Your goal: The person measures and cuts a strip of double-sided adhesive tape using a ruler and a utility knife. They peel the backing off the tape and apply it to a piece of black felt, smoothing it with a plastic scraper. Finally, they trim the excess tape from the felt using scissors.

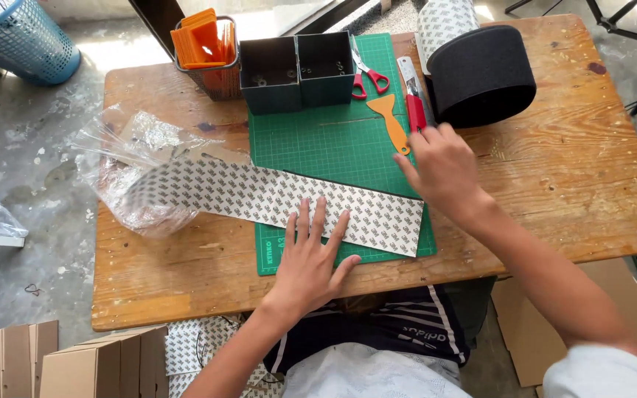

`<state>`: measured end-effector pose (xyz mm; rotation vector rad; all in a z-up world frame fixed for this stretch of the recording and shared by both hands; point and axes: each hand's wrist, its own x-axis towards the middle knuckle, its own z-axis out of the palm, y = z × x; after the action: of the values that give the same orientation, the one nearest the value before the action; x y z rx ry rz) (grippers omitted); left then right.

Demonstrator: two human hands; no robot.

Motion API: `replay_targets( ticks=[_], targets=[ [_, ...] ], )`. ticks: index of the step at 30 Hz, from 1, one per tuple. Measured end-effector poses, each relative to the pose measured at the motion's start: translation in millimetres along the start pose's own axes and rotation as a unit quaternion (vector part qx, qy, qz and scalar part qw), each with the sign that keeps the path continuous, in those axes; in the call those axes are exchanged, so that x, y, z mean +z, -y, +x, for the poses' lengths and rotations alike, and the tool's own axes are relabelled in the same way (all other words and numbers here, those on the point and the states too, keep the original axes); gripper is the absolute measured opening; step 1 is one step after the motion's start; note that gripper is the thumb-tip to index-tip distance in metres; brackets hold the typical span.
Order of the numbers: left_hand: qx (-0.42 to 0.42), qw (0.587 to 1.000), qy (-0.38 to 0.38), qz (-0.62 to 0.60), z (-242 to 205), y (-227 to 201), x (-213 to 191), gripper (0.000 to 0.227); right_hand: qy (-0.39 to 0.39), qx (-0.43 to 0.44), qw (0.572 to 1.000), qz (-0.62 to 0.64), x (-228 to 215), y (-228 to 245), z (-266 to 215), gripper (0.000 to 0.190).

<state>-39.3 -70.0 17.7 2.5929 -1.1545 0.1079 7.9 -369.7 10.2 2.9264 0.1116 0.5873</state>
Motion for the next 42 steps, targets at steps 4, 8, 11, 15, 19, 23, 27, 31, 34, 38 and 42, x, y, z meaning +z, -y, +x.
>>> replay_targets(
  ticks=[4, 8, 11, 15, 19, 23, 27, 31, 34, 38, 42],
  targets=[
    [-0.028, 0.999, 0.010, -0.024, 4.9, 1.7, 10.4, 0.071, -0.093, -0.007, 0.990, -0.103, 36.3, 15.2, 53.1, 0.042],
    [-0.033, 0.998, -0.012, -0.053, 1.3, 0.6, 10.5, 0.069, -0.014, 0.058, 0.994, -0.093, 86.7, 24.1, 69.0, 0.045],
    [-0.013, 0.994, -0.083, -0.068, -2.6, -5.0, 14.8, 0.062, 0.013, 0.087, 0.993, -0.073, 89.7, 25.0, 75.1, 0.038],
    [0.047, 0.984, -0.122, -0.124, -1.0, -28.0, 20.9, 0.047, 0.098, 0.125, 0.987, 0.019, 104.7, 7.8, 79.6, 0.045],
    [0.124, 0.965, -0.145, -0.178, 2.3, -62.9, 38.7, 0.042, 0.132, 0.143, 0.942, 0.272, 64.7, 7.3, 79.3, 0.020],
    [0.169, 0.966, -0.055, -0.188, 9.5, -87.1, 17.5, 0.047, 0.205, 0.055, 0.877, 0.432, -53.5, 27.0, 59.9, 0.020],
    [0.184, 0.964, -0.070, -0.181, 6.8, -112.1, 29.2, 0.049, 0.339, -0.037, 0.864, 0.370, -90.2, 20.8, 11.7, 0.011],
    [0.114, 0.987, -0.031, -0.113, 4.1, -135.1, 39.8, 0.070, 0.398, -0.131, 0.885, 0.201, -103.4, 2.5, -37.9, 0.031],
    [0.067, 0.997, -0.029, -0.028, 0.7, -145.4, 51.9, 0.075, 0.348, -0.168, 0.901, 0.196, -92.2, -7.6, -66.1, 0.030],
    [0.047, 0.999, -0.001, -0.017, -5.3, -157.4, 75.8, 0.076, 0.370, -0.221, 0.893, 0.129, -81.9, -1.0, -70.7, 0.037],
    [0.043, 0.998, 0.029, 0.026, -8.5, -158.6, 84.3, 0.081, 0.436, -0.207, 0.871, 0.095, -89.6, 9.1, -61.5, 0.029]
  ],
)
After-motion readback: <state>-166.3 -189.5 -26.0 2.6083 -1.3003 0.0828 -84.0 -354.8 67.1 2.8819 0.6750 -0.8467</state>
